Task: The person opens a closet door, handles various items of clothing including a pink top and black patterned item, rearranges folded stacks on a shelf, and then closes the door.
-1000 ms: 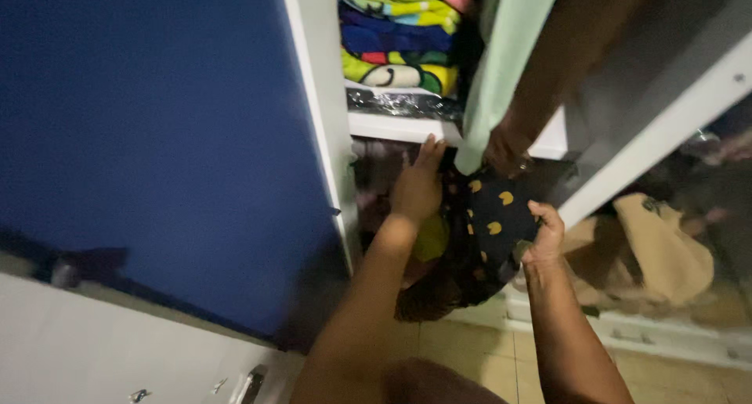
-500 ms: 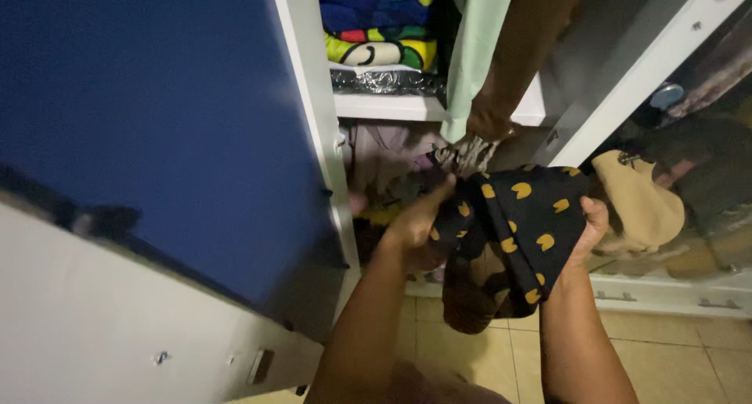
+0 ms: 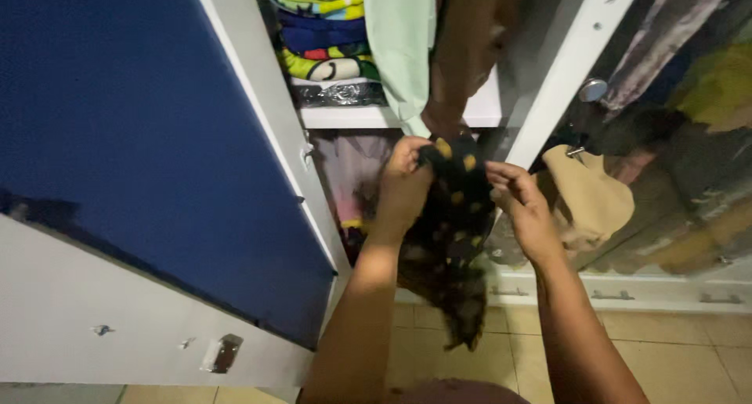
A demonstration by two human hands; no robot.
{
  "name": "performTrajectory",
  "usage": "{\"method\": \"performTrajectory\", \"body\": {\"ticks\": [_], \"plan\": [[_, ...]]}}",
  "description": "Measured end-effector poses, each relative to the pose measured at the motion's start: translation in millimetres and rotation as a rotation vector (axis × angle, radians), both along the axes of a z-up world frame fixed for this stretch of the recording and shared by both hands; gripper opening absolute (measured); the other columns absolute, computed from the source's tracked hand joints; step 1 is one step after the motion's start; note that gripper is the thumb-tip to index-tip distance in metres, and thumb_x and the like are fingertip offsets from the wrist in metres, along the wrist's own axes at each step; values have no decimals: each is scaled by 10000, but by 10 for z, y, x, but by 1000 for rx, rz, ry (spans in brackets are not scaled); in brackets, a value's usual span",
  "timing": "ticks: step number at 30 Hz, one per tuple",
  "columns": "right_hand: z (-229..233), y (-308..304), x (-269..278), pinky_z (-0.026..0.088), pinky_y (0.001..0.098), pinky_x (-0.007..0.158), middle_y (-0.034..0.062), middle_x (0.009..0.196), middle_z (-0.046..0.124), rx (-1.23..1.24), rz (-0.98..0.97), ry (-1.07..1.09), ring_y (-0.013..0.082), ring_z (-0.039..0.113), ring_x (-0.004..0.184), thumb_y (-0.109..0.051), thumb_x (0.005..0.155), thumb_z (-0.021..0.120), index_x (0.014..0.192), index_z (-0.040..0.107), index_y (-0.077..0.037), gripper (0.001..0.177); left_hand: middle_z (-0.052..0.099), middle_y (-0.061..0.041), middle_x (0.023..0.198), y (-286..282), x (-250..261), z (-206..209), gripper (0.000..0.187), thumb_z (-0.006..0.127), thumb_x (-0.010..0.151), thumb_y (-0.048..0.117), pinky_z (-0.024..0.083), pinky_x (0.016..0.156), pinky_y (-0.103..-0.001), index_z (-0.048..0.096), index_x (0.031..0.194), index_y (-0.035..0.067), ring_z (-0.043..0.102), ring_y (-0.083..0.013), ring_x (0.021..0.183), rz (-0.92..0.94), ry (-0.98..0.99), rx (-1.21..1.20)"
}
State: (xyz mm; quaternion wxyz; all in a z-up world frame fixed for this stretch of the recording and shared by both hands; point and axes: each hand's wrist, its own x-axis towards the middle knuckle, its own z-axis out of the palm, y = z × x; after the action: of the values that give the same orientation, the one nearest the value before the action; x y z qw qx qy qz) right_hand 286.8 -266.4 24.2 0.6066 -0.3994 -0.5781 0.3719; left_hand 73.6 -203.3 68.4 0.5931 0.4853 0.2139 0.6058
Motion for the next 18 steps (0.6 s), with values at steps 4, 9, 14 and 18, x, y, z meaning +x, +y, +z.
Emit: {"method": "performTrajectory", "body": {"ticks": [4,9,14,18], "plan": [[480,-226,-200,474,379,1092,117,1350,569,235,-174,-482,218,565,1282,-81,797,811,1360,581,-26,610,668,-83,932,-401,217,369,234,676,807,-42,547,754,-311,629,1024,32,666,-173,845,418,438,436],[492,-256,-249,530,326,990,92,1205,666,325,-207,-334,189,662,1141,-81,914,740,1351,597,-52,461,658,-100,928,-588,313,684,241,660,751,-71,555,743,-309,645,966,38,672,-213,802,498,464,508],[648,-330,-195,513,272,689,66,819,730,35,-480,-421,159,676,718,-99,1003,671,1176,734,-64,187,628,-110,994,-601,235,705,271,633,767,-82,566,800,-326,655,1016,23,656,-226,866,563,524,522],[697,-350,-152,496,247,729,64,909,721,190,-514,-363,96,628,782,-73,1035,600,1174,720,-37,187,651,-105,1035,-556,113,670,322,614,789,-88,563,852,-347,694,1066,55,662,-247,935,700,612,650]]}}
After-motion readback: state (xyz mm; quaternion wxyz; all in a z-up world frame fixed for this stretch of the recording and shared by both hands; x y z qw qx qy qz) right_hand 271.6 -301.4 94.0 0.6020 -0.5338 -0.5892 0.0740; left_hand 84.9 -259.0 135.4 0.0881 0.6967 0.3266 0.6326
